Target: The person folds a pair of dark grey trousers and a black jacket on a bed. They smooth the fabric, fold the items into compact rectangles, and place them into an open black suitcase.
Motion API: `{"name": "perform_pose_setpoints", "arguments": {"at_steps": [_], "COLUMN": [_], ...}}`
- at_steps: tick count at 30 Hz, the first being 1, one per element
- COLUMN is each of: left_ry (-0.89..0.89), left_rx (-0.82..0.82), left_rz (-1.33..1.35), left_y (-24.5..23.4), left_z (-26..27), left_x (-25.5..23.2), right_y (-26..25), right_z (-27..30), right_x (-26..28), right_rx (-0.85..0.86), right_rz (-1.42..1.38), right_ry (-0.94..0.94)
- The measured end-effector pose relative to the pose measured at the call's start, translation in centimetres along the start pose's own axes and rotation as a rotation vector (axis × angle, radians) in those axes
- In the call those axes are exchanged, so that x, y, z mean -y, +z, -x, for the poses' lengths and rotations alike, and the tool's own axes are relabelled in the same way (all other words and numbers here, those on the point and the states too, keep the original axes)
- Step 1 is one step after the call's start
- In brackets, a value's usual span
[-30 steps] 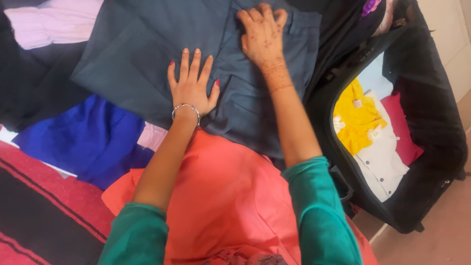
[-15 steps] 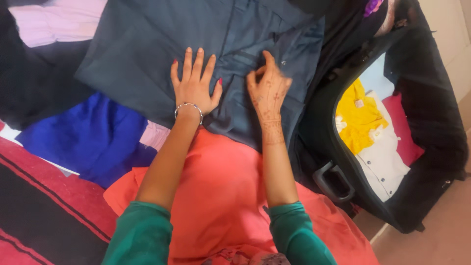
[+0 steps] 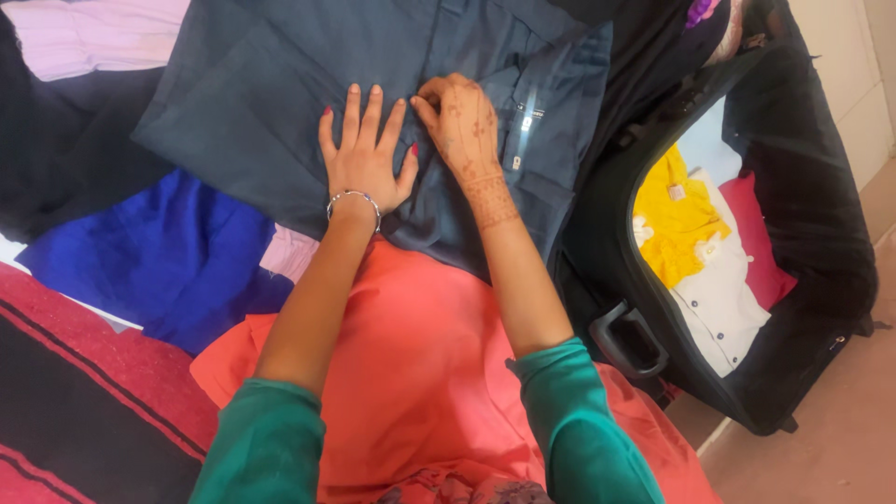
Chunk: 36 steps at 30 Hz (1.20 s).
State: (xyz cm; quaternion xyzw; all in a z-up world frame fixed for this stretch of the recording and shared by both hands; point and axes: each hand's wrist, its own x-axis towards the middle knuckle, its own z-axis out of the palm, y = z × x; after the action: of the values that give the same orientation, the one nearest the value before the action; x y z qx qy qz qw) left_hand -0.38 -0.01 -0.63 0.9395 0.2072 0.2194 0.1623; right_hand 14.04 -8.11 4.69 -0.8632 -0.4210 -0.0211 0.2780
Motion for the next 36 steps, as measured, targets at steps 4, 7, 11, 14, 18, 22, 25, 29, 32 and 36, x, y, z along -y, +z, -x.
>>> {"name": "perform_pose_setpoints", "arguments": {"at_steps": [4, 7, 11, 14, 18, 22, 25, 29, 32, 36], "left_ry": [0.02, 0.05, 0.064, 0.062, 0.057, 0.057, 0.06, 0.055, 0.052, 0.046], "left_rx": [-0.03, -0.058, -0.082, -0.078, -0.069, -0.075, -0.077, -0.075, -0.076, -0.07], "left_rz": [0.008, 0.001, -0.013, -0.021, -0.026, -0.017, -0.013, -0.003, 0.0, 0.007], "left_y": [0.4, 0.7, 1.1, 1.2, 1.2, 1.3, 1.2, 1.2, 1.3, 1.3], "left_z": [0.2, 0.3, 0.2, 0.4, 0.3, 0.3, 0.3, 0.3, 0.3, 0.4], "left_x": [0.2, 0.5, 0.5, 0.5, 0.5, 0.6, 0.6, 0.5, 0.5, 0.6], "right_y": [1.1, 1.8, 1.8, 1.6, 2.0, 2.3, 1.9, 1.8, 1.8, 2.0], "right_z": [0.2, 0.5, 0.3, -0.4, -1.1, -1.0, -1.1, -1.1, -1.4, -1.7], "right_x": [-0.6, -0.4, -0.2, -0.6, -1.0, -1.0, -1.3, -1.5, -1.6, -1.7], "right_rx": [0.013, -0.106, -0.141, -0.106, -0.14, -0.138, -0.216, -0.239, -0.241, -0.258], "right_rz": [-0.079, 0.022, 0.129, 0.202, 0.253, 0.296, 0.279, 0.34, 0.333, 0.33], "right_ry": [0.068, -0.001, -0.078, -0.075, -0.124, -0.096, -0.128, -0.15, -0.143, -0.149]}}
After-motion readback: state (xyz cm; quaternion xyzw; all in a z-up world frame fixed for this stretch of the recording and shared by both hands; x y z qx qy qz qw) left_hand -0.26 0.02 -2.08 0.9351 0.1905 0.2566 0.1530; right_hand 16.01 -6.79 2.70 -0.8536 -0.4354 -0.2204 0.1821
